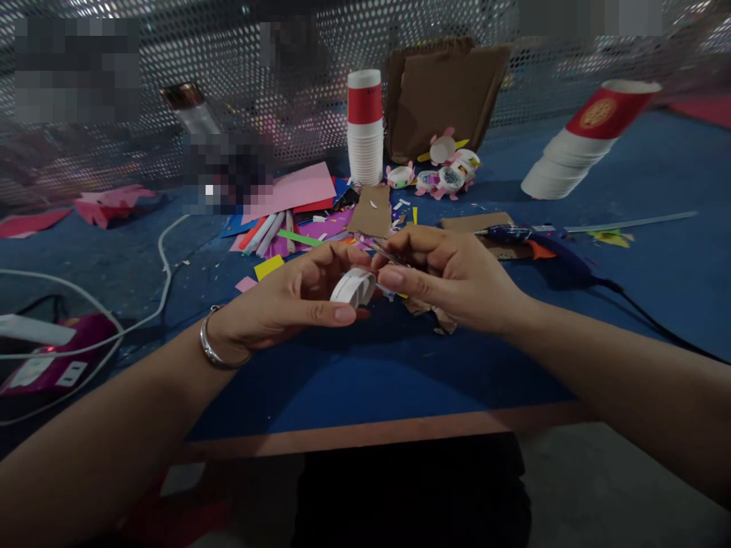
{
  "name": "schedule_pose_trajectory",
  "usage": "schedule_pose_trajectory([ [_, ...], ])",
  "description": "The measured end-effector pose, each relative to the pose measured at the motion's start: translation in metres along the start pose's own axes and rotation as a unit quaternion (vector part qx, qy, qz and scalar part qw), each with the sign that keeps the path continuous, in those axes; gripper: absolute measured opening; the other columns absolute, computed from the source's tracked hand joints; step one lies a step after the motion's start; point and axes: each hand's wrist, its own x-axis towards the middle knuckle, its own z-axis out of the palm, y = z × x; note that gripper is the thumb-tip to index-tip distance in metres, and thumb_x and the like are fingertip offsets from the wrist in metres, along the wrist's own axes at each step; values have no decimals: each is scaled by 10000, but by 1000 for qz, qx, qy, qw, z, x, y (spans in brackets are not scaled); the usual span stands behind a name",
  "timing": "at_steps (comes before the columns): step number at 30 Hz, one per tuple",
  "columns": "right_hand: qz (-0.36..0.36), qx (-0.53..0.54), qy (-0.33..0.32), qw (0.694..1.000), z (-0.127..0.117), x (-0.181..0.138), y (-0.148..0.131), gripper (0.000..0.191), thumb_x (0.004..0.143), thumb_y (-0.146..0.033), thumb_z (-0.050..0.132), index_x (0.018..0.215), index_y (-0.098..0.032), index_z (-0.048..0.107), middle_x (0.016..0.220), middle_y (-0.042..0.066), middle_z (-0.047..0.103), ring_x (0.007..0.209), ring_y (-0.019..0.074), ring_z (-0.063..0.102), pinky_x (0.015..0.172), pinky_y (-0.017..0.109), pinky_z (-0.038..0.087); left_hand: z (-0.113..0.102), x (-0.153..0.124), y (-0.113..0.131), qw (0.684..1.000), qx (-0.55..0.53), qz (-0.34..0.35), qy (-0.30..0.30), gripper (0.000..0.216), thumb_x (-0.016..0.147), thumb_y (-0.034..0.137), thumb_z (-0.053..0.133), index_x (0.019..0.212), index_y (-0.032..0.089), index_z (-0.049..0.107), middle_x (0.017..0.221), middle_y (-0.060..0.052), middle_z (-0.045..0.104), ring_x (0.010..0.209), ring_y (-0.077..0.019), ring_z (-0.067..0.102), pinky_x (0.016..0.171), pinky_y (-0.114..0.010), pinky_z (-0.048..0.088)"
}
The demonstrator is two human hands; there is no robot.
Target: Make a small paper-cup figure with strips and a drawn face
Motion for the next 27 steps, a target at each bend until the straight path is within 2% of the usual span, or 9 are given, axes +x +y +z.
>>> schedule_pose_trajectory([
  [3,-13,3,14,1000,-1,0,-1,497,910,-662,788,939,-173,705,835,7,653,730,123,582,604,257,418,-4,4,-5,996,67,60,18,489,743,179,966,1174,243,743,1100,-56,764,1033,-194,748,956,-314,630],
  [10,24,-18,-24,999,2,-1,3,513,925,-682,764,857,-188,644,637,-79,439,544,73,378,509,254,277,-6,9,-16,956,185,199,114,580,709,273,998,1180,223,662,1291,-101,734,1147,-233,724,963,-337,618],
  [14,55,-22,-22,998,0,-3,10,517,938,-700,736,837,-204,632,601,-90,369,510,75,320,481,265,210,-6,4,-17,932,231,242,143,529,790,260,947,1240,246,669,1408,-76,686,1328,-271,645,1123,-399,559],
  [17,62,-46,-26,997,-1,-3,10,549,941,-726,710,788,-211,599,583,-89,353,501,80,312,485,274,212,-8,0,-17,912,283,250,162,536,803,257,936,1285,251,702,1404,-46,691,1353,-302,621,1142,-428,542],
  [21,53,-121,-36,991,-1,-2,5,600,951,-757,667,738,-203,585,570,-71,399,525,91,349,515,282,237,-10,-1,-18,909,305,231,165,597,791,258,946,1348,269,734,1333,-40,736,1107,-252,709,970,-392,590],
  [23,46,-138,-39,989,-2,-2,3,609,963,-762,645,729,-203,580,566,-67,407,526,93,351,521,283,236,-9,-1,-19,908,309,227,168,635,774,269,960,1370,280,741,1308,-67,755,1050,-243,723,932,-387,597],
  [27,43,-138,-42,989,-2,-2,1,606,983,-757,615,730,-206,578,583,-58,423,535,96,372,531,281,253,-9,-1,-18,901,331,223,168,615,802,277,941,1386,305,751,1342,-93,745,1112,-258,715,965,-389,603],
])
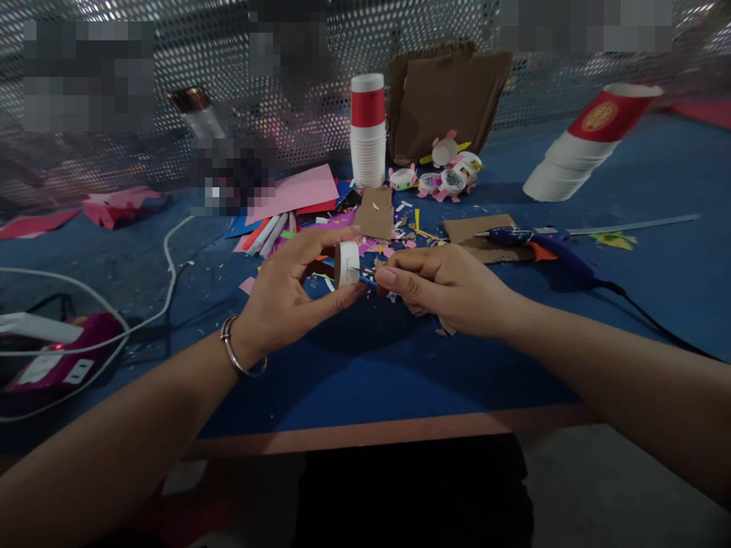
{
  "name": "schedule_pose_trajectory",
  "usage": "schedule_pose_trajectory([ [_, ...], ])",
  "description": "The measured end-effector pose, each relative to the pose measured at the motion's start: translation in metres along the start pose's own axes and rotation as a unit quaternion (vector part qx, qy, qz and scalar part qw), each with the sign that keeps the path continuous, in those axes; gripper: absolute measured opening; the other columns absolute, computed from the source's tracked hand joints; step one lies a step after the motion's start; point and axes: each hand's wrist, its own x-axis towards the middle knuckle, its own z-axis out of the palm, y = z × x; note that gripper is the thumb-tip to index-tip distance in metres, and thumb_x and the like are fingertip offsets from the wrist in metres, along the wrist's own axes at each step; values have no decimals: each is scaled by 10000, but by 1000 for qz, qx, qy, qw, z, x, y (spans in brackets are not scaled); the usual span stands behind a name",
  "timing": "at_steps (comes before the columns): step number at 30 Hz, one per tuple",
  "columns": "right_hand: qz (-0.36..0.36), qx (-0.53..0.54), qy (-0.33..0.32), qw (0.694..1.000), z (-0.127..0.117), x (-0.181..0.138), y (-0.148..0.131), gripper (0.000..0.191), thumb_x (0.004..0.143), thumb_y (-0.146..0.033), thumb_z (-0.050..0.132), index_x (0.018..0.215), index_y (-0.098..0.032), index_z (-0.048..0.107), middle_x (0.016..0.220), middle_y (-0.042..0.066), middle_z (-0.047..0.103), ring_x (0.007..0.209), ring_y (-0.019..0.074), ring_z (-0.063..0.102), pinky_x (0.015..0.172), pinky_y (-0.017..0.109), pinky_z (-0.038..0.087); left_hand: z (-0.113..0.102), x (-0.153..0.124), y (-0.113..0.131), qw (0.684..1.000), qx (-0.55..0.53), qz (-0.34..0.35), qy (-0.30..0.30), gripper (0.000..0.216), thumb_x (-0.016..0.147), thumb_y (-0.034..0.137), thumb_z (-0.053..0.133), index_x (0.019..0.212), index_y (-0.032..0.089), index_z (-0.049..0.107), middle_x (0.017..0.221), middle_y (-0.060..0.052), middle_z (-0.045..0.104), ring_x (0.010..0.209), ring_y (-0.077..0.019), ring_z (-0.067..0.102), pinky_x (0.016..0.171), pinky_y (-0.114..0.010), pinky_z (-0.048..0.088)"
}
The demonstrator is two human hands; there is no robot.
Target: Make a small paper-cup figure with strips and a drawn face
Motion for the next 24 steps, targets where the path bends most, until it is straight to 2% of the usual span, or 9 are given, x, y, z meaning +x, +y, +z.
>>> schedule_pose_trajectory([
  [5,8,-9,-17,1000,0,1,0,621,984,-772,594,754,-196,617,575,-62,411,521,91,363,522,282,247,-2,1,-5,1000,-19,2,-11,665,836,246,915,1456,308,685,1266,-58,745,1091,-232,716,945,-361,615],
  [8,9,-20,-29,999,-1,1,1,628,984,-777,589,766,-190,642,568,-68,397,514,88,346,515,284,235,-2,3,-8,999,-36,16,0,623,795,241,944,1373,292,718,1161,-43,755,1037,-211,721,887,-334,625],
  [10,11,-33,-31,999,-1,1,1,633,988,-779,581,763,-191,645,568,-69,384,516,90,341,514,284,237,-2,4,-7,999,-37,-2,-3,555,786,263,951,1304,280,753,1147,-49,771,1023,-210,730,872,-328,629],
  [13,13,-53,-30,998,-1,2,0,646,993,-792,557,762,-195,644,568,-66,378,524,96,348,518,283,245,-3,5,-3,999,-37,-33,-8,558,775,281,959,1298,284,768,1150,-47,786,999,-204,743,869,-324,639],
  [19,18,-67,-37,997,-1,2,0,692,987,-830,508,764,-188,639,571,-67,372,517,92,348,515,288,252,-3,5,1,997,-57,-42,-7,577,748,264,979,1289,261,776,1122,-30,800,924,-163,755,836,-281,645],
  [24,28,-89,-46,995,-2,2,1,600,1041,-703,504,767,-186,635,587,-59,404,533,92,379,527,284,281,-2,5,0,997,-50,-51,-12,597,719,319,1000,1272,260,784,1079,-18,800,880,-160,750,789,-276,652],
])
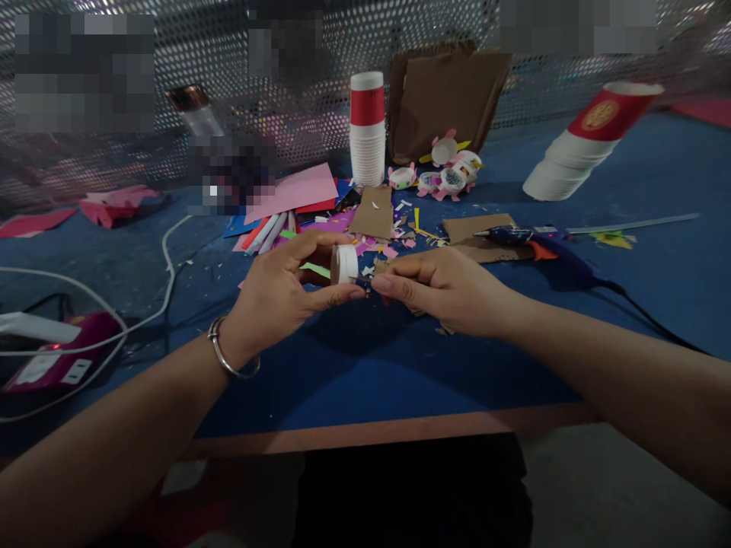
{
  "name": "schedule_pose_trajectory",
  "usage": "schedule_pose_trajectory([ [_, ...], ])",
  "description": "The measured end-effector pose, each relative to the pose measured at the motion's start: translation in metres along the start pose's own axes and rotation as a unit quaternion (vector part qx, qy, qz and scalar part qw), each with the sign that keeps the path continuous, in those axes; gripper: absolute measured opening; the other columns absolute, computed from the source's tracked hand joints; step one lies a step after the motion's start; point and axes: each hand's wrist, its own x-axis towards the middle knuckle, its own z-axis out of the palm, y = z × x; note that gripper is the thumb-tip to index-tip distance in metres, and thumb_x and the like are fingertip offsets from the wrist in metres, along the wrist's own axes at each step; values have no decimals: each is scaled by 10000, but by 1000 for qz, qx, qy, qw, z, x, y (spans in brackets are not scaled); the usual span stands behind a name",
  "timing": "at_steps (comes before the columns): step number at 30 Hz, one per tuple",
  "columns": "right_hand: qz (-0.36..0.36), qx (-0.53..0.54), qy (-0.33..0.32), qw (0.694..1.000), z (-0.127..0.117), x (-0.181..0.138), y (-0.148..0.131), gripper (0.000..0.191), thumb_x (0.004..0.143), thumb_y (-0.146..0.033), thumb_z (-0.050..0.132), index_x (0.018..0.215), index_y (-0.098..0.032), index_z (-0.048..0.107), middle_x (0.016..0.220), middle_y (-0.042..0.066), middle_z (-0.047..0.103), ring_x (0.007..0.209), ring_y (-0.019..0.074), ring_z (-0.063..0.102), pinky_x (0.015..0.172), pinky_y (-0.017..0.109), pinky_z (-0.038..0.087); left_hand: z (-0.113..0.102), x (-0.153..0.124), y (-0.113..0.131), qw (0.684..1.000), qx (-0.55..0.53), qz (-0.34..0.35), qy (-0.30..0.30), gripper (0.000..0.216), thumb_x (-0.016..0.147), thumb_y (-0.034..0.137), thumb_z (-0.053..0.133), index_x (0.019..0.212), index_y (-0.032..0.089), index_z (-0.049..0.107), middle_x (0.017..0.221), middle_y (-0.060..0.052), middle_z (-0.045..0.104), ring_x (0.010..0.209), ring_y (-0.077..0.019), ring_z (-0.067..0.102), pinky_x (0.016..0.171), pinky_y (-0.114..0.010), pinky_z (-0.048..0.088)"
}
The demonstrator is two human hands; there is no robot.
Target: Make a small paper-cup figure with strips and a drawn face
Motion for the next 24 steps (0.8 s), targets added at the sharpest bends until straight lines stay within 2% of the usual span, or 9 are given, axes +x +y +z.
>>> schedule_pose_trajectory([
  [6,-3,-8,-11,1000,-1,0,2,556,1046,-657,524,778,-187,654,628,-34,489,584,111,452,587,291,333,0,0,0,1000,24,-2,-5,581,740,393,990,1267,267,782,1049,-13,794,871,-158,749,793,-278,661],
  [11,-7,-28,-10,1000,1,-1,3,496,1064,-578,518,775,-194,641,685,-12,545,648,127,497,641,306,345,0,-3,4,998,62,24,0,540,785,377,956,1282,260,781,1179,-28,805,903,-152,776,841,-282,674],
  [17,-10,-20,-10,1000,2,0,5,592,1045,-712,510,796,-195,657,725,6,589,697,149,532,668,311,359,-3,-3,4,983,172,67,22,517,795,366,936,1269,236,774,1194,-68,789,1039,-240,770,821,-352,687],
  [21,14,-35,-8,999,0,-1,4,653,1015,-776,498,793,-190,682,648,-9,539,603,132,483,607,309,330,-5,-1,0,981,175,80,24,512,811,347,919,1283,236,754,1190,-76,788,1048,-249,773,808,-358,694],
  [24,38,-8,0,999,-2,-1,2,689,975,-835,502,767,-194,650,588,-26,493,517,112,444,537,294,307,-5,-1,-2,982,162,94,29,516,814,327,919,1292,231,748,1179,-80,785,1061,-249,771,802,-349,698],
])
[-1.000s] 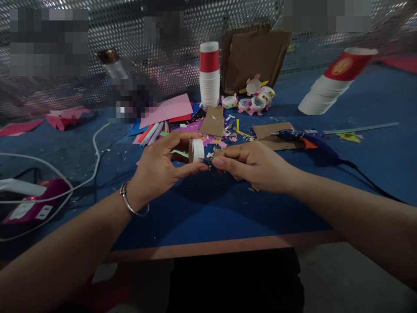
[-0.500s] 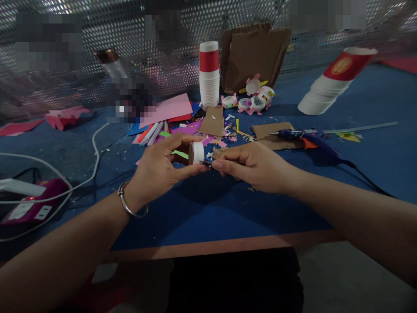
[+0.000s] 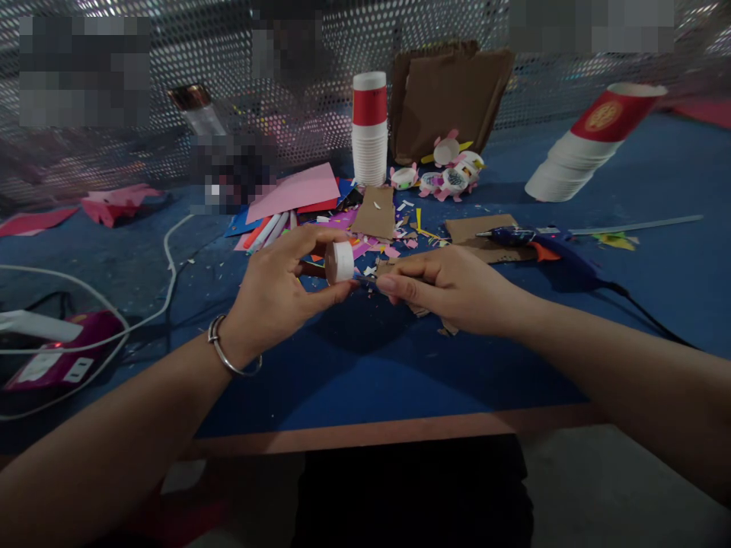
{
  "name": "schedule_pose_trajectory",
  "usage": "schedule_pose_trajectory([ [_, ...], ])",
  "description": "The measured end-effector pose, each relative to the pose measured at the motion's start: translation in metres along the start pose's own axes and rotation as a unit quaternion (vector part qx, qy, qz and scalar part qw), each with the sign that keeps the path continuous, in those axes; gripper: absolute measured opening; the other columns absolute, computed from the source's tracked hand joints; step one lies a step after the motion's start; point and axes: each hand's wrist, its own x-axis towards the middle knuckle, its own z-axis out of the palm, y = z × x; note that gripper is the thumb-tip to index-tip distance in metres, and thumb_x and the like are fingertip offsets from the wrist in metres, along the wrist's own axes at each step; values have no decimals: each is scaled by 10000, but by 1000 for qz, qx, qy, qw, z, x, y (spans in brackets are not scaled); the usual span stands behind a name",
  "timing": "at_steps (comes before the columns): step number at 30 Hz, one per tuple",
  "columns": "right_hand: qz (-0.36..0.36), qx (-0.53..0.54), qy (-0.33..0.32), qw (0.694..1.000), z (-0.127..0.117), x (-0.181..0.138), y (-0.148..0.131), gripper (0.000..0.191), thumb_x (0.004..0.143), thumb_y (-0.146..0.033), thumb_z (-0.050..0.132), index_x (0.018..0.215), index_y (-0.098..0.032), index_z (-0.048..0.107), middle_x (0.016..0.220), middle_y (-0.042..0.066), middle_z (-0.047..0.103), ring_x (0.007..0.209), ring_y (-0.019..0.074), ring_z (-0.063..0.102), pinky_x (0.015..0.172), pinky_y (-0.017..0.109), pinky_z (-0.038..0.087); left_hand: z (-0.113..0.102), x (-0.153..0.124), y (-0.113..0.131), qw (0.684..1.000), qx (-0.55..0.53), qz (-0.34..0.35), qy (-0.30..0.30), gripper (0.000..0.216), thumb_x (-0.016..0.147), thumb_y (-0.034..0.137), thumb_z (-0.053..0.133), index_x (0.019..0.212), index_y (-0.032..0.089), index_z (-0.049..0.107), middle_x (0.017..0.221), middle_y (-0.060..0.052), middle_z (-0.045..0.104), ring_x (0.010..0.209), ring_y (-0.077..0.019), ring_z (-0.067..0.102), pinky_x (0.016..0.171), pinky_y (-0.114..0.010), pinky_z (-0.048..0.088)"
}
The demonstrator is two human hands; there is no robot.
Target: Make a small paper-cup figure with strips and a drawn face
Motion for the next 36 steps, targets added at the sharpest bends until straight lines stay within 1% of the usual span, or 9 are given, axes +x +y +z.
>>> schedule_pose_trajectory([
  [4,9,35,16,999,-2,0,-2,730,933,-884,520,747,-192,654,553,-30,479,500,110,455,506,277,321,1,-1,0,999,-19,18,-21,491,847,312,899,1307,234,746,1218,-78,777,1003,-211,775,845,-355,708],
  [8,-8,37,26,999,-3,1,-2,735,934,-878,540,736,-184,676,521,-40,464,485,97,431,504,271,315,1,-2,1,998,-23,29,-45,506,849,310,903,1325,248,743,1285,-75,775,1015,-212,783,881,-373,710],
  [15,-12,46,24,999,-2,1,-1,742,935,-884,536,736,-183,673,530,-38,492,486,88,448,518,260,325,2,-3,0,998,-30,24,-42,517,834,364,923,1310,253,757,1283,-75,787,1040,-220,788,890,-365,705],
  [17,-12,46,25,999,-2,0,0,738,941,-879,534,731,-183,665,526,-38,492,473,86,444,503,257,310,2,-3,1,998,-40,14,-45,531,825,387,930,1309,250,759,1273,-73,789,1018,-213,791,887,-361,703],
  [21,-8,43,20,999,-2,0,-1,688,974,-822,549,735,-186,655,517,-40,482,456,86,440,491,256,293,1,-3,6,996,-60,-39,-62,535,812,372,930,1305,255,758,1240,-60,793,952,-191,791,887,-355,695],
  [25,-5,34,19,999,-1,1,0,682,969,-821,547,728,-190,640,527,-36,484,470,92,430,493,263,285,0,-1,11,992,-60,-76,-76,507,796,401,928,1259,259,778,1162,-63,809,938,-215,786,842,-362,687],
  [29,-16,22,13,1000,1,4,3,700,964,-839,518,715,-194,629,545,-29,495,484,97,429,493,266,294,-1,-2,10,993,-40,-88,-75,517,779,430,941,1242,261,785,1245,-79,803,969,-223,791,886,-385,680],
  [34,-22,47,8,999,2,4,5,712,941,-869,531,703,-202,597,564,-35,476,493,92,416,491,268,284,0,-4,6,996,-16,-58,-67,546,800,449,937,1274,229,777,1272,-107,792,1022,-248,785,887,-395,686],
  [36,-19,47,0,999,2,3,5,694,952,-851,539,708,-204,587,568,-42,470,488,86,406,495,269,277,-1,-5,7,998,32,-2,-58,504,844,396,911,1293,219,765,1257,-109,793,1071,-267,778,883,-403,685],
])
